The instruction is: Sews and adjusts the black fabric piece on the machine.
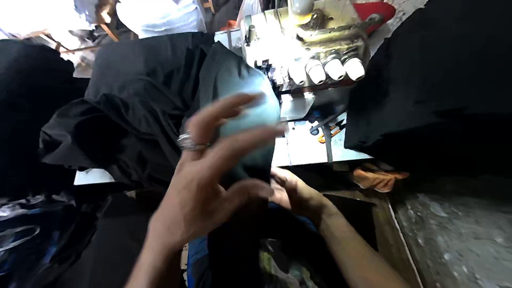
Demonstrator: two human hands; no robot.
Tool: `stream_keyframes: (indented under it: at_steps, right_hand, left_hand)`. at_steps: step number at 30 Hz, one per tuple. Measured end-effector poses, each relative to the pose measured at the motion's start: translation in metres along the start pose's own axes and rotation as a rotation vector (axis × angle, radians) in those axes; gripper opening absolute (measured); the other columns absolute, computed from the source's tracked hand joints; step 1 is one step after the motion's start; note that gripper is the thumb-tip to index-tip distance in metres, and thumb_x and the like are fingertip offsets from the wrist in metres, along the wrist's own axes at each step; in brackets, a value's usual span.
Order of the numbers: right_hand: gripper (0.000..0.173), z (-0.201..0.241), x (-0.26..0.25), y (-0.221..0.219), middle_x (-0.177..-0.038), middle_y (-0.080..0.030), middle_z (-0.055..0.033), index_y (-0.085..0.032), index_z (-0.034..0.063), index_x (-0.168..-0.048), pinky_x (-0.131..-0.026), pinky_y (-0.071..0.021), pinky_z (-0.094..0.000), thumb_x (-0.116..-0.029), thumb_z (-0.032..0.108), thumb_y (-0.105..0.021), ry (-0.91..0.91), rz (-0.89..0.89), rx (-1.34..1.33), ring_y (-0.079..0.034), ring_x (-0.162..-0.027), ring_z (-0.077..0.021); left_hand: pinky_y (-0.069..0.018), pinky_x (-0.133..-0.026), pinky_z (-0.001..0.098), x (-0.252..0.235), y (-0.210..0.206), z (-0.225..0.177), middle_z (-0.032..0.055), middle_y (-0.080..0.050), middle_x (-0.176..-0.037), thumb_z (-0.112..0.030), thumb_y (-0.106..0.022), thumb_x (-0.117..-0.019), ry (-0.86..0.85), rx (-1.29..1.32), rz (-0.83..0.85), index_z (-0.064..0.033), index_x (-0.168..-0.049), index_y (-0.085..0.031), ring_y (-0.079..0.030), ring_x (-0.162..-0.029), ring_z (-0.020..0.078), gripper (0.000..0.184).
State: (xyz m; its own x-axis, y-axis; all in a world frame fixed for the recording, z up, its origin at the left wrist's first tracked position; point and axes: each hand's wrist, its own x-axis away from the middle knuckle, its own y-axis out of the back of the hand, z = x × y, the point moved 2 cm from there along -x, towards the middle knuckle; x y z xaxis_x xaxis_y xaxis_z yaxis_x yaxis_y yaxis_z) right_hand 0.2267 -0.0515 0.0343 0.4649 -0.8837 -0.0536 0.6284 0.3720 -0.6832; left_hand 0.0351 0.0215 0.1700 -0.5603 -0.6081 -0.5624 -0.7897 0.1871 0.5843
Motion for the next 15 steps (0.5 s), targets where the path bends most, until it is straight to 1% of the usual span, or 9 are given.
stream_keyframes:
  at_steps: [2, 3, 4, 5, 6, 8, 9, 13, 15]
  right_hand:
    - [0.073, -0.014, -0.018, -0.003, -0.128, -0.069, -0.0049, -0.052, 0.0101, -0.140, -0.103, -0.0541, -0.0415, -0.0919, 0.064, -0.063, 0.035, -0.171, -0.166, -0.065, -0.121, -0.0194]
    - [0.059, -0.022, -0.022, -0.006, -0.120, -0.071, -0.0060, -0.052, 0.0075, -0.134, -0.099, -0.0567, -0.0397, -0.0991, 0.054, -0.060, 0.022, -0.281, -0.143, -0.068, -0.113, -0.0184]
    - [0.036, -0.028, -0.025, -0.008, -0.106, -0.072, -0.0079, -0.053, 0.0028, -0.123, -0.089, -0.0607, -0.0375, -0.1051, 0.033, -0.056, -0.011, -0.418, -0.053, -0.072, -0.099, -0.0177]
    - [0.021, -0.033, -0.025, -0.009, -0.095, -0.072, -0.0109, -0.057, -0.0027, -0.114, -0.081, -0.0625, -0.0367, -0.1047, 0.017, -0.058, -0.047, -0.536, 0.036, -0.073, -0.087, -0.0186]
    - [0.015, -0.037, -0.020, -0.009, -0.091, -0.072, -0.0120, -0.060, -0.0047, -0.109, -0.077, -0.0628, -0.0358, -0.1036, 0.009, -0.058, -0.082, -0.588, 0.104, -0.073, -0.081, -0.0185]
    - [0.020, -0.040, -0.007, -0.009, -0.097, -0.074, -0.0119, -0.061, -0.0037, -0.114, -0.076, -0.0642, -0.0351, -0.1078, 0.011, -0.049, -0.132, -0.572, 0.164, -0.074, -0.083, -0.0180]
    - [0.026, -0.040, -0.004, -0.008, -0.103, -0.073, -0.0124, -0.059, -0.0030, -0.120, -0.079, -0.0642, -0.0361, -0.1101, 0.014, -0.043, -0.138, -0.570, 0.174, -0.074, -0.088, -0.0188]
    - [0.042, -0.043, -0.025, -0.006, -0.124, -0.065, -0.0113, -0.045, 0.0036, -0.141, -0.094, -0.0575, -0.0380, -0.1134, 0.028, -0.025, -0.060, -0.643, 0.069, -0.067, -0.110, -0.0194]
    - [0.048, -0.034, -0.045, -0.028, -0.119, -0.067, -0.0078, -0.050, 0.0050, -0.138, -0.095, -0.0561, -0.0320, -0.1138, 0.032, -0.018, -0.143, -0.531, 0.056, -0.066, -0.110, -0.0127]
  left_hand:
    - [-0.0446, -0.114, 0.0396, 0.056, -0.019, 0.031, 0.0082, -0.043, -0.156, -0.031, -0.070, -0.0974, 0.278, -0.095, -0.330, -0.0120, -0.142, -0.054, -0.044, -0.142, 0.0207, 0.051]
    - [-0.0467, -0.109, 0.0389, 0.094, -0.033, 0.044, 0.0117, -0.046, -0.153, -0.025, -0.067, -0.0989, 0.530, -0.082, -0.409, -0.0053, -0.147, -0.048, -0.049, -0.137, 0.0198, 0.055]
    - [-0.0504, -0.105, 0.0376, 0.128, -0.046, 0.051, 0.0115, -0.053, -0.146, -0.025, -0.063, -0.0998, 0.802, -0.004, -0.412, -0.0029, -0.149, -0.045, -0.056, -0.128, 0.0169, 0.057]
    - [-0.0533, -0.098, 0.0364, 0.154, -0.054, 0.050, 0.0105, -0.061, -0.134, -0.025, -0.061, -0.1002, 1.010, 0.117, -0.375, -0.0019, -0.147, -0.046, -0.061, -0.116, 0.0152, 0.055]
    - [-0.0563, -0.090, 0.0345, 0.173, -0.057, 0.044, 0.0086, -0.066, -0.118, -0.023, -0.061, -0.0999, 1.117, 0.221, -0.323, -0.0011, -0.141, -0.053, -0.065, -0.104, 0.0137, 0.047]
    - [-0.0604, -0.088, 0.0310, 0.188, -0.046, 0.027, 0.0038, -0.073, -0.107, -0.015, -0.063, -0.0995, 1.133, 0.343, -0.275, -0.0034, -0.122, -0.066, -0.071, -0.098, 0.0103, 0.025]
    - [-0.0611, -0.087, 0.0302, 0.187, -0.035, 0.023, 0.0024, -0.074, -0.105, -0.014, -0.062, -0.0998, 1.096, 0.342, -0.306, -0.0042, -0.118, -0.067, -0.071, -0.096, 0.0098, 0.022]
    - [-0.0607, -0.080, 0.0247, 0.148, -0.012, 0.019, -0.0006, -0.074, -0.100, -0.020, -0.062, -0.0999, 0.915, 0.096, -0.386, -0.0049, -0.116, -0.069, -0.070, -0.089, 0.0038, 0.023]
    - [-0.0615, -0.075, 0.0286, 0.111, -0.039, -0.019, 0.0024, -0.074, -0.098, -0.019, -0.064, -0.0988, 0.691, 0.069, -0.218, -0.0034, -0.116, -0.070, -0.071, -0.084, 0.0065, 0.024]
